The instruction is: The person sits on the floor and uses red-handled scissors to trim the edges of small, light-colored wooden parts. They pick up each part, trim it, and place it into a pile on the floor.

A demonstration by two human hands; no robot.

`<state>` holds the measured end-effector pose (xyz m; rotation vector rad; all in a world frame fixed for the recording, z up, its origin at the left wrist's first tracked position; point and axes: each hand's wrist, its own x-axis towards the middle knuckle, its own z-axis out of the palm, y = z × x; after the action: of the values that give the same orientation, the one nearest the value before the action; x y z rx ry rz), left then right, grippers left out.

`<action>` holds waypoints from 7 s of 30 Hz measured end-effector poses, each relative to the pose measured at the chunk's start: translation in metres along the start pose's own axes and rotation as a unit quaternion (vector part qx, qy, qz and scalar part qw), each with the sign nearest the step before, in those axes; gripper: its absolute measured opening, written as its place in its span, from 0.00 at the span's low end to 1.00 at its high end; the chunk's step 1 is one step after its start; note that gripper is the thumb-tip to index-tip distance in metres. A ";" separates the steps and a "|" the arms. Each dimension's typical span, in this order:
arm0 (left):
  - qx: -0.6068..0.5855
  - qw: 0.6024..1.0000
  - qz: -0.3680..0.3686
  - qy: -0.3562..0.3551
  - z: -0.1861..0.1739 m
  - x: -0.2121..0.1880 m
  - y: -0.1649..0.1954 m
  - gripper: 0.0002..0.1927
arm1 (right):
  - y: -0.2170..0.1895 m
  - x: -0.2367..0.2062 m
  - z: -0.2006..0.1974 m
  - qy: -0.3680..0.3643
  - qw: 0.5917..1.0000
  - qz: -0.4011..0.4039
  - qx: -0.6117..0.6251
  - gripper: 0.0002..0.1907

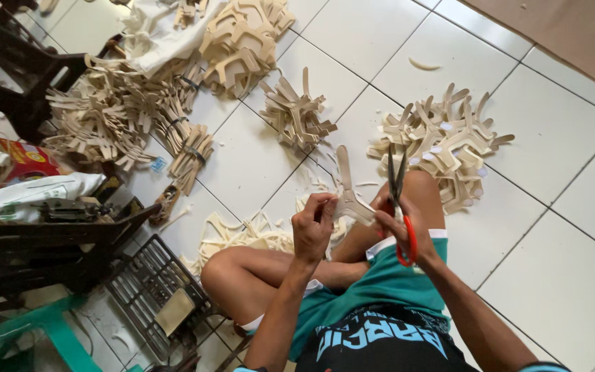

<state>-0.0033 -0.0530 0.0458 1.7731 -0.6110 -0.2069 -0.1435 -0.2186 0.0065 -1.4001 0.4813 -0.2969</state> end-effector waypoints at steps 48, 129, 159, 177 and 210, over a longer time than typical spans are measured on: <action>0.177 0.960 0.182 0.117 -0.009 -0.037 -0.004 0.11 | -0.018 0.008 0.048 -0.066 0.996 -0.048 -0.023 0.14; -0.260 0.948 -0.159 -0.089 -0.039 -0.008 0.010 0.10 | -0.035 0.007 0.054 -0.032 0.998 0.014 -0.044 0.10; -0.334 0.925 -0.096 0.154 -0.010 -0.013 -0.038 0.10 | -0.043 -0.009 0.069 -0.129 0.930 0.231 0.257 0.14; -0.219 0.950 -0.219 -0.046 -0.044 -0.026 -0.022 0.14 | -0.054 0.026 0.034 0.019 0.968 -0.104 -0.227 0.13; -0.385 0.897 -0.164 0.144 -0.046 -0.018 -0.022 0.16 | -0.008 -0.012 0.006 -0.023 0.984 0.026 -0.172 0.15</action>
<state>0.0086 -0.0014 0.0352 1.0812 0.0163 -0.3535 -0.1504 -0.2091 0.0164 -1.7237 0.5483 -0.1411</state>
